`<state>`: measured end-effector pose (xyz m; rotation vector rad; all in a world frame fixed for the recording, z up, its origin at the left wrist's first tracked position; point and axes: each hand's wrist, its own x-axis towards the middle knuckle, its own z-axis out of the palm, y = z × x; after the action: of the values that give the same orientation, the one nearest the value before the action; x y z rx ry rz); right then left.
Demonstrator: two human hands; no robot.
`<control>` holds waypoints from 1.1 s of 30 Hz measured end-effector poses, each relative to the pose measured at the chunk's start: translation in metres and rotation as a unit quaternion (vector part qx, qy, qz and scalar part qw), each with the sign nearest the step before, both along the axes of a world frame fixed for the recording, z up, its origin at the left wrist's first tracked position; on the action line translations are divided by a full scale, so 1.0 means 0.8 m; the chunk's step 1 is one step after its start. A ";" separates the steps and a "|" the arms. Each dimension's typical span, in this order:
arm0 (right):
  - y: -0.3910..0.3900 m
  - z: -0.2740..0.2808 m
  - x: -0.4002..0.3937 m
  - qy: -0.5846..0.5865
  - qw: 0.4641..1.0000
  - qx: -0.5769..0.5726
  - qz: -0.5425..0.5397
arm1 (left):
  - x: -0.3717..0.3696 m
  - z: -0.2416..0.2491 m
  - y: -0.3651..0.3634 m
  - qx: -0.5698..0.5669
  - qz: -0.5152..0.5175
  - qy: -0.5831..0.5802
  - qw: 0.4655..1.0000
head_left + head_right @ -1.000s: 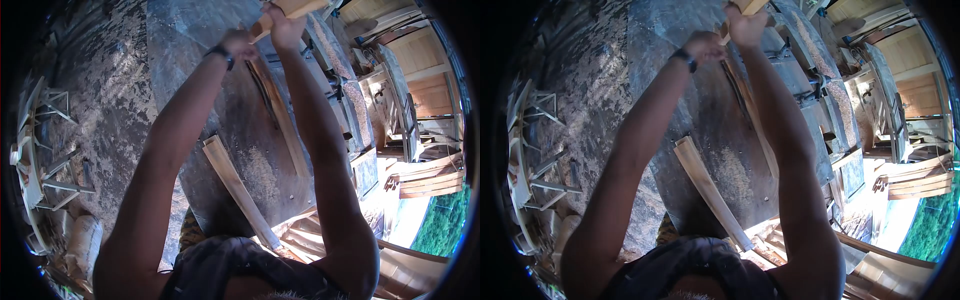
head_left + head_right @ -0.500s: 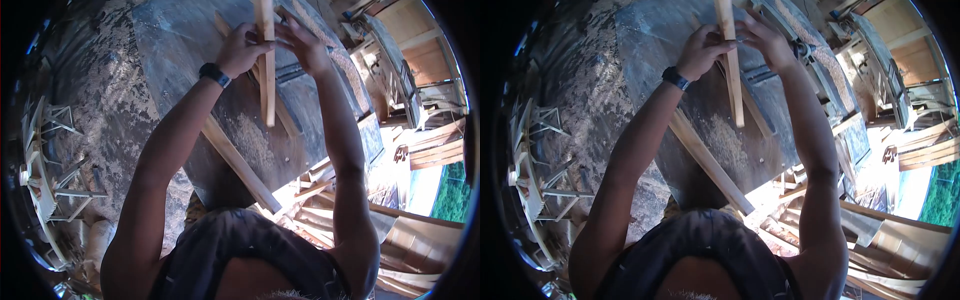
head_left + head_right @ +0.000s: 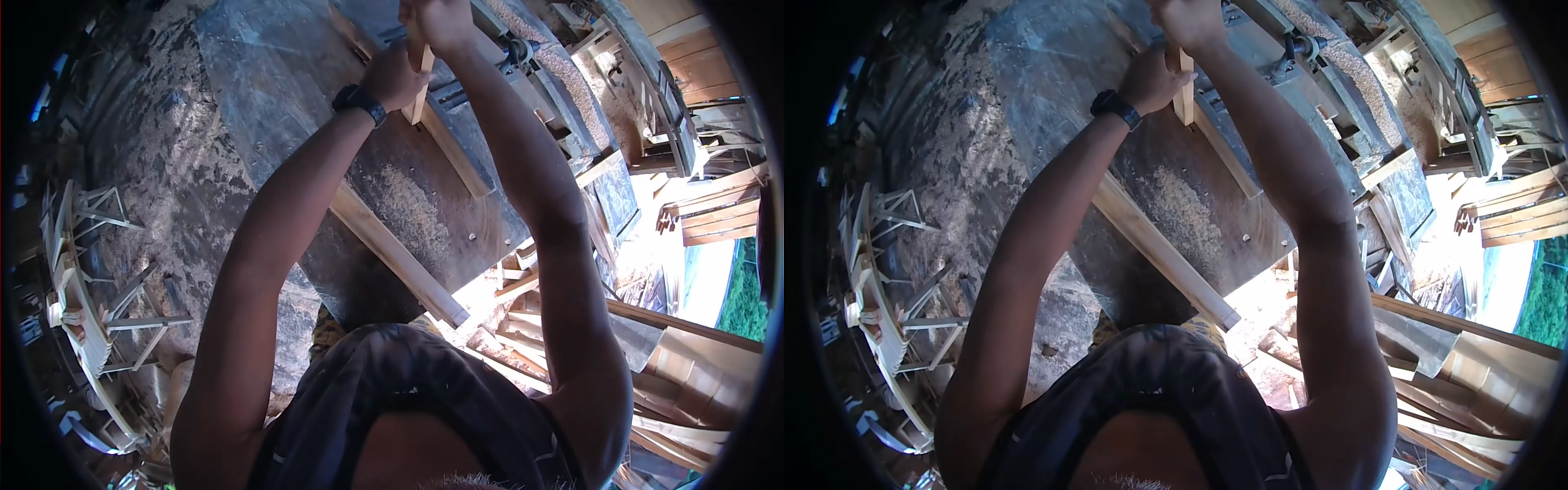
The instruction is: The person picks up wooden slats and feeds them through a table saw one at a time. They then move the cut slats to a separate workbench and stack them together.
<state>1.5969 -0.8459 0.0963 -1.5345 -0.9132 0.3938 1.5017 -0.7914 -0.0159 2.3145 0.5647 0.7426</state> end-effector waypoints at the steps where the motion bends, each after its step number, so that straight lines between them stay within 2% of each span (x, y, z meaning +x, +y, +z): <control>1: 0.002 -0.002 0.001 0.001 1.000 -0.002 0.000 | 0.002 0.002 0.001 0.005 -0.002 0.002 1.000; 4: 0.011 -0.008 0.001 0.001 1.000 0.031 -0.005 | 0.003 0.001 0.005 0.010 0.007 -0.018 1.000; 8: 0.028 -0.011 0.001 -0.016 0.999 0.042 -0.023 | 0.000 0.007 0.015 0.015 0.016 0.012 1.000; 13: 0.043 -0.012 0.004 -0.039 0.998 0.046 -0.014 | 0.006 -0.003 0.031 0.035 0.042 -0.027 0.998; 16: 0.050 -0.013 0.002 -0.057 0.996 0.065 -0.039 | 0.006 -0.004 0.037 0.031 0.040 -0.025 0.998; 21: 0.076 -0.028 0.010 -0.194 0.968 -0.016 -0.160 | 0.009 -0.006 0.050 0.029 0.060 -0.010 0.998; 25: 0.086 -0.025 0.012 -0.209 0.966 -0.048 -0.142 | 0.012 -0.008 0.064 0.047 0.071 -0.001 0.996; 27: 0.092 -0.025 0.013 -0.122 0.989 -0.011 -0.080 | 0.013 -0.008 0.073 0.047 0.073 0.001 0.996; 31: 0.119 -0.032 0.019 -0.123 0.990 0.030 -0.055 | 0.015 -0.012 0.093 0.063 0.094 -0.016 0.993; 33: 0.135 -0.035 0.019 -0.145 0.985 0.041 -0.086 | 0.017 -0.013 0.107 0.058 0.101 -0.008 0.993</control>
<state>1.6125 -0.7377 0.0680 -1.6057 -0.9978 0.0057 1.5155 -0.7056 -0.0267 2.3784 0.7762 0.9100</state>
